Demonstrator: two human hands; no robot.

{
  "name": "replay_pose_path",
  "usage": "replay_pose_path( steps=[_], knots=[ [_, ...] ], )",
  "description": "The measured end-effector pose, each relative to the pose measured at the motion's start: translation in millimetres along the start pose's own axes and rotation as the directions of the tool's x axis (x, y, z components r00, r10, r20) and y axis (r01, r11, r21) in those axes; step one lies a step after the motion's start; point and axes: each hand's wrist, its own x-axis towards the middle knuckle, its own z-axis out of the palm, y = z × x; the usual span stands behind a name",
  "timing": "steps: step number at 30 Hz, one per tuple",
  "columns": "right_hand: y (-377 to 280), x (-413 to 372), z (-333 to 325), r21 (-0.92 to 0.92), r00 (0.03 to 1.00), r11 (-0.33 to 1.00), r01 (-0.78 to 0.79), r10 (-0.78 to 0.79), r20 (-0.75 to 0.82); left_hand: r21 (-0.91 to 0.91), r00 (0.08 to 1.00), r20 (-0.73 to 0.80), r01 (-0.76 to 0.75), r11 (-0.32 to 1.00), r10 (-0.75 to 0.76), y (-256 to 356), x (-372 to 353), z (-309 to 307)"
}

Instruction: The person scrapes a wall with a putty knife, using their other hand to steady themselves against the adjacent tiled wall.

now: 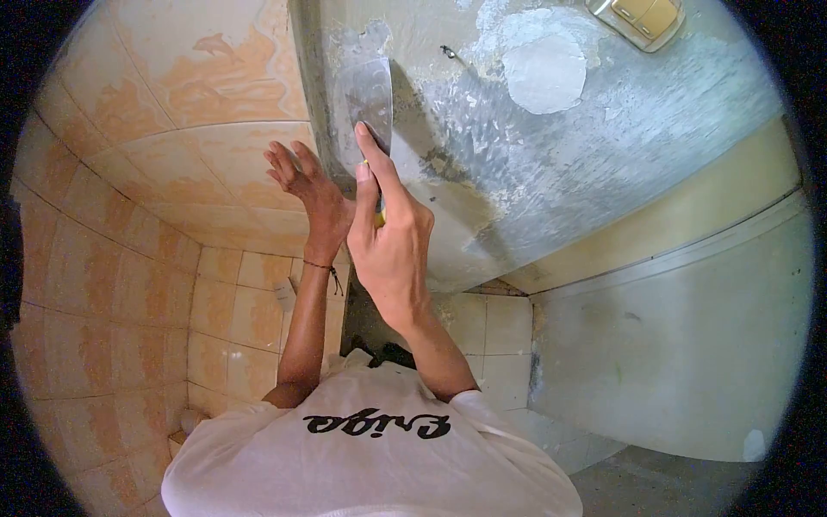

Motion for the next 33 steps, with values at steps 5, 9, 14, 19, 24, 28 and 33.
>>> replay_pose_path(
  steps=[5, 9, 14, 19, 24, 28, 33],
  knots=[
    [-2, 5, 6, -0.001, 0.999, 1.0, 0.027, -0.027, -0.025, 0.003, 1.0, -0.022, -0.021, 1.0, 0.021, -4, -1, 3],
    [-6, 1, 6, -0.025, 1.0, 1.0, -0.008, 0.008, -0.014, -0.005, 1.0, -0.016, -0.011, 1.0, 0.011, -2, 1, 1],
    [-9, -1, 6, 0.002, 0.999, 0.999, -0.035, 0.035, -0.031, -0.014, 1.0, -0.001, -0.003, 1.0, 0.003, 0, 0, -1],
    [-8, 1, 9, 0.006, 0.998, 0.999, -0.033, 0.033, -0.049, -0.001, 1.0, -0.018, -0.007, 1.0, 0.007, 0, 0, 2],
    [-12, 2, 12, 0.0, 0.997, 0.999, -0.036, 0.036, -0.065, 0.009, 1.0, -0.028, -0.015, 1.0, 0.015, -2, 1, 4],
    [-16, -1, 10, 0.027, 0.994, 0.995, -0.097, 0.098, -0.038, -0.006, 1.0, -0.004, -0.005, 1.0, 0.005, -2, -2, 0],
    [-14, 0, 12, 0.014, 0.997, 0.998, -0.06, 0.06, -0.053, 0.011, 1.0, -0.024, -0.013, 1.0, 0.013, -3, -1, 3]
  ],
)
